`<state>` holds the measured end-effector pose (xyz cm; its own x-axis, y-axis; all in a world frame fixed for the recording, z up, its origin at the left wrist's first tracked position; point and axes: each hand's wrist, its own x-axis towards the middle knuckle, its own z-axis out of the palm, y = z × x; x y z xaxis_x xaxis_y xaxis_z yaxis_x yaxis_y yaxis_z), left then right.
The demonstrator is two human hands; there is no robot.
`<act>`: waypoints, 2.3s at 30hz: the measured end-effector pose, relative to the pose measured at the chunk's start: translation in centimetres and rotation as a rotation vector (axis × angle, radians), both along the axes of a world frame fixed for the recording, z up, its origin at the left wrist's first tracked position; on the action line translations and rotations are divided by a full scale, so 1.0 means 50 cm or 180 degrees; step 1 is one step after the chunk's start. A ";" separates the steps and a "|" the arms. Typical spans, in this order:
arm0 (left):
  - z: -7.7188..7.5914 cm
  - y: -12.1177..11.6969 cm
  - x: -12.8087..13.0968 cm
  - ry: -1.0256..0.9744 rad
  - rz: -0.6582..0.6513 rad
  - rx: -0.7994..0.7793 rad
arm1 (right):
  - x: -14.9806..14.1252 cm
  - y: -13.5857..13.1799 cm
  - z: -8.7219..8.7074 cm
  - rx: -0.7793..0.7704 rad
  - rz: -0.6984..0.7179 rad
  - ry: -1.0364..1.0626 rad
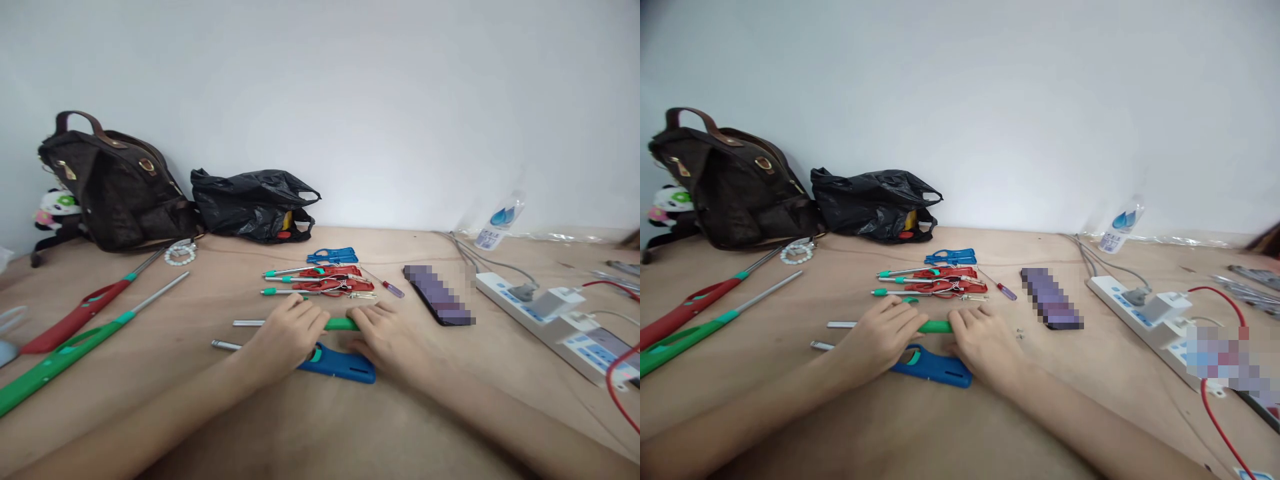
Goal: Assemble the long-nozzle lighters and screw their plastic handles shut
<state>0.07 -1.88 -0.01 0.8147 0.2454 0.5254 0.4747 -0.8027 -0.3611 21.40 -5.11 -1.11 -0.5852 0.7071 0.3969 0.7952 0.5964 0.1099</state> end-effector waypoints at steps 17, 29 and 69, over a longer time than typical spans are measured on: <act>0.013 -0.007 -0.003 -0.0042 0.0054 -0.0083 | -0.012 0.003 -0.008 -0.0006 -0.0045 -0.0516; 0.022 0.095 -0.088 -0.0070 0.0233 -0.1116 | 0.030 0.040 -0.002 -0.0144 -0.0744 -0.0682; 0.006 0.021 -0.008 0.0681 0.0344 0.0128 | 0.011 0.002 0.036 -0.1017 -0.0312 -0.0023</act>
<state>-0.33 -0.83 0.31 0.8785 0.3197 0.3549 0.4665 -0.7343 -0.4932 21.96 -4.99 0.71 -0.5102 0.8483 0.1420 0.8503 0.5223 -0.0645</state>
